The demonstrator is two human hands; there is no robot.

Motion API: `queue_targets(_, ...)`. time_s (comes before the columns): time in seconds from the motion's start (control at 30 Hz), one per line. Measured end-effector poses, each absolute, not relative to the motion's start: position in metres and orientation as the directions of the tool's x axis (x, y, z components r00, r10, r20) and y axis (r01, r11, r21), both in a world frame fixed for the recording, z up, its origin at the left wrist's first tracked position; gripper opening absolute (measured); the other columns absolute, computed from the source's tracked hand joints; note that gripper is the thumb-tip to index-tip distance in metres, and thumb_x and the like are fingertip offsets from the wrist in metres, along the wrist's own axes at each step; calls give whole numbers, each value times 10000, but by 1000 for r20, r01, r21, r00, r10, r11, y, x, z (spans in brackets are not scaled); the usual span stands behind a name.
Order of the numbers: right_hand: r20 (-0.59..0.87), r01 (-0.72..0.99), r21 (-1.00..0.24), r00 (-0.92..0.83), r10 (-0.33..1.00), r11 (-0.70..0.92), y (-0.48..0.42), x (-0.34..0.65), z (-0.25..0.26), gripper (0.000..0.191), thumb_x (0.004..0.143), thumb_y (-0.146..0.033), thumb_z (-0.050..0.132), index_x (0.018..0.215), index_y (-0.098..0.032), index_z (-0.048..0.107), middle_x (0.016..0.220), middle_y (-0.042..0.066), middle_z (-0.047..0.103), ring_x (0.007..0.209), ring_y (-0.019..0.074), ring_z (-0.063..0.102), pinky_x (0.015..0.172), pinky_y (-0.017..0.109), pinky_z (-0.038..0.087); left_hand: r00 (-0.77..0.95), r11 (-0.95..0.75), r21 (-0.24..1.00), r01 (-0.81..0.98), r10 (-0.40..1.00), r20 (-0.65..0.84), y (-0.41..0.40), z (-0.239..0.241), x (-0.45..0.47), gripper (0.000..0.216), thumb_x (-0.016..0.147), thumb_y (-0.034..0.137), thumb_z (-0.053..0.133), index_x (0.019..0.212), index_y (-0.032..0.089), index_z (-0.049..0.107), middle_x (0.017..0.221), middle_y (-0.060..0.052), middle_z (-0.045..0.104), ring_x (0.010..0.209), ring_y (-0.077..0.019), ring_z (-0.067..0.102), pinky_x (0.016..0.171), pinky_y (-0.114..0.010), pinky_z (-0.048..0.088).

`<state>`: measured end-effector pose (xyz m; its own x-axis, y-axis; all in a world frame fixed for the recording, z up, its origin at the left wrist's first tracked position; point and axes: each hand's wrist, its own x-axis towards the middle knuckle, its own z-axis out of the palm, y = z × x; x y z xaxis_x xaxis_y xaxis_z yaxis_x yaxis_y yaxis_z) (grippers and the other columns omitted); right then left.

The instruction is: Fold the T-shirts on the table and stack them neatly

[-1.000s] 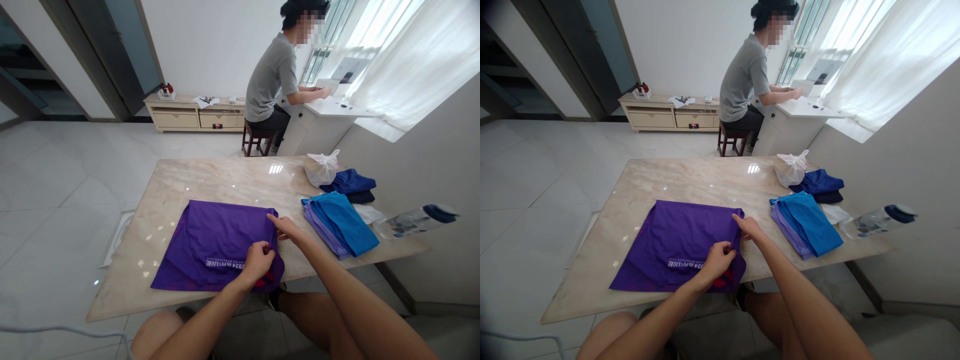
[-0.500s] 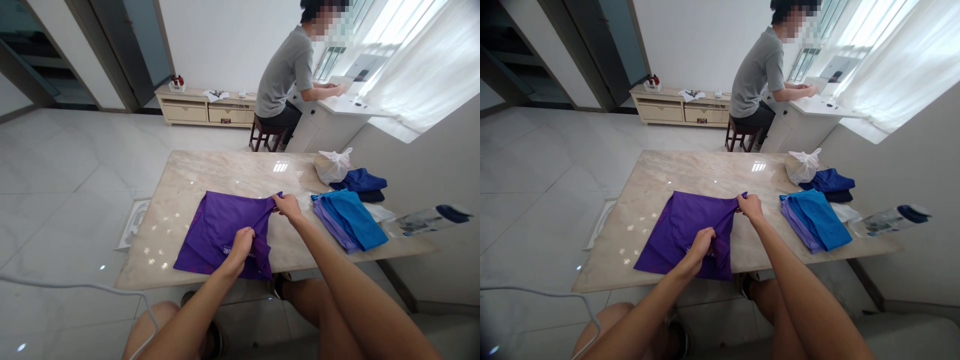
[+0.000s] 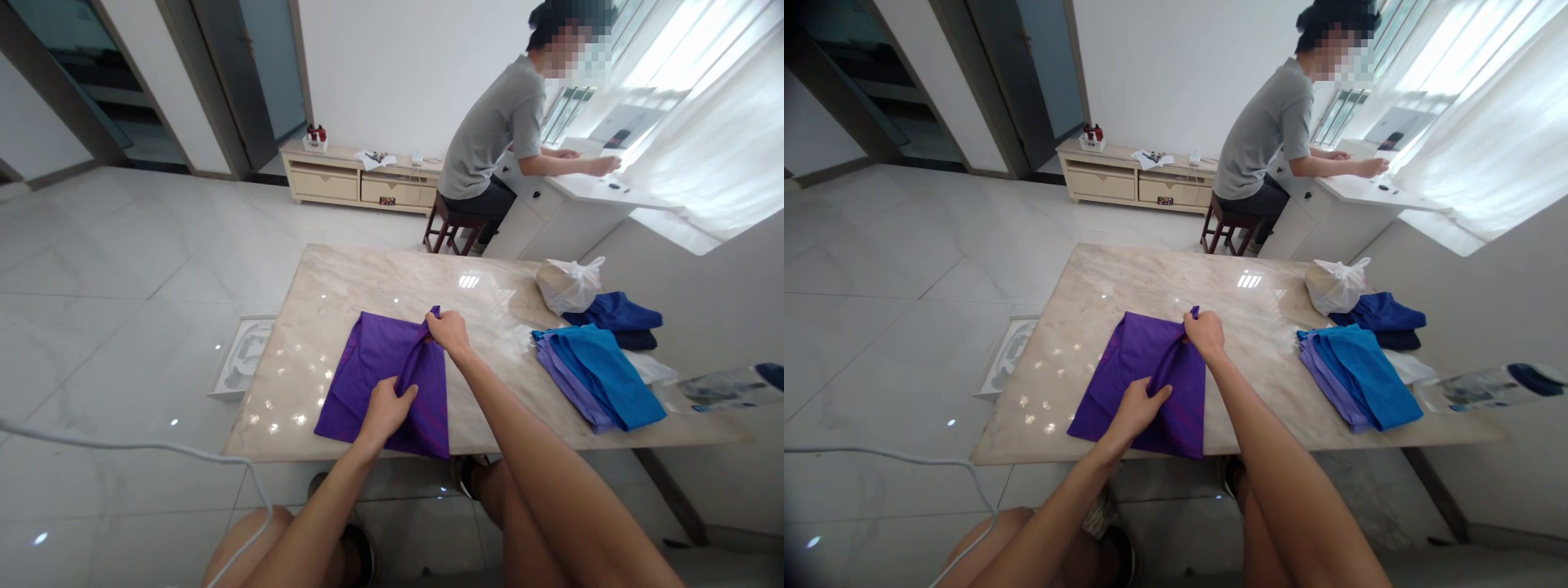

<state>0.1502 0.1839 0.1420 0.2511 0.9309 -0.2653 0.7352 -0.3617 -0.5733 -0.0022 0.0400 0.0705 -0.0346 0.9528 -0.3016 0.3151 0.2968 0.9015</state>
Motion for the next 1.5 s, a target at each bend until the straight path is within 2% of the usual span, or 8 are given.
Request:
queue_targets(0.13,-264,718,-590,260,929,-369,186,134,143,394,1038,-332,558,799,-176,830,749,145,824,966,285,831,824,276,590,-53,235,908,347,972,-231,36,80,-34,234,958,378,725,906,162,800,880,-69,828,842,-249,744,794,-318,525)
queue_targets(0.27,-267,699,-606,271,925,-380,185,116,143,396,1042,-329,547,818,-168,831,764,150,828,962,294,829,810,282,578,-76,200,847,493,979,-187,32,92,-55,278,984,399,695,834,175,763,754,-27,737,729,-198,647,706,-290,436)
queue_targets(0.43,-276,697,-609,261,925,-378,185,96,137,398,1054,-340,527,853,-170,826,765,140,825,961,292,826,843,292,578,-152,263,730,631,965,-216,26,95,-70,201,1020,330,671,1022,193,818,938,-82,813,897,-246,720,816,-314,484)
queue_targets(0.73,-242,720,-614,218,945,-323,190,63,123,412,1060,-358,534,800,-184,802,764,120,814,1006,287,808,917,294,566,-217,335,629,701,941,-259,20,90,-95,312,1090,359,580,1186,169,809,1100,-155,839,1051,-306,773,907,-356,523)
queue_targets(0.93,-307,683,-677,76,949,-274,195,69,108,479,1113,-460,488,988,-159,839,823,95,829,846,217,806,850,247,567,-294,397,365,842,906,-306,16,108,-101,298,1113,330,511,1265,205,735,1128,-163,824,1070,-343,790,866,-384,550)
queue_targets(1.1,-211,789,-561,154,965,-249,195,107,106,296,1035,-290,590,1087,-155,848,1011,128,858,941,229,806,826,235,546,-262,368,272,889,897,-357,19,116,-100,305,1124,344,521,1342,180,657,1146,-190,809,1102,-357,795,866,-395,566)
queue_targets(1.27,-132,884,-399,209,969,-245,190,136,116,297,1041,-249,582,1132,-180,856,1179,143,846,1106,268,777,885,262,532,-235,332,235,914,903,-360,23,112,-100,293,1119,282,518,1365,165,625,1155,-200,807,1117,-354,797,876,-392,568)
queue_targets(1.5,-151,936,-289,161,975,-200,185,158,119,308,1048,-250,575,1199,-185,835,1234,163,828,1174,302,767,933,295,550,-273,336,163,928,909,-316,26,116,-108,308,1120,259,472,1369,163,624,1185,-201,795,1109,-366,793,886,-416,578)
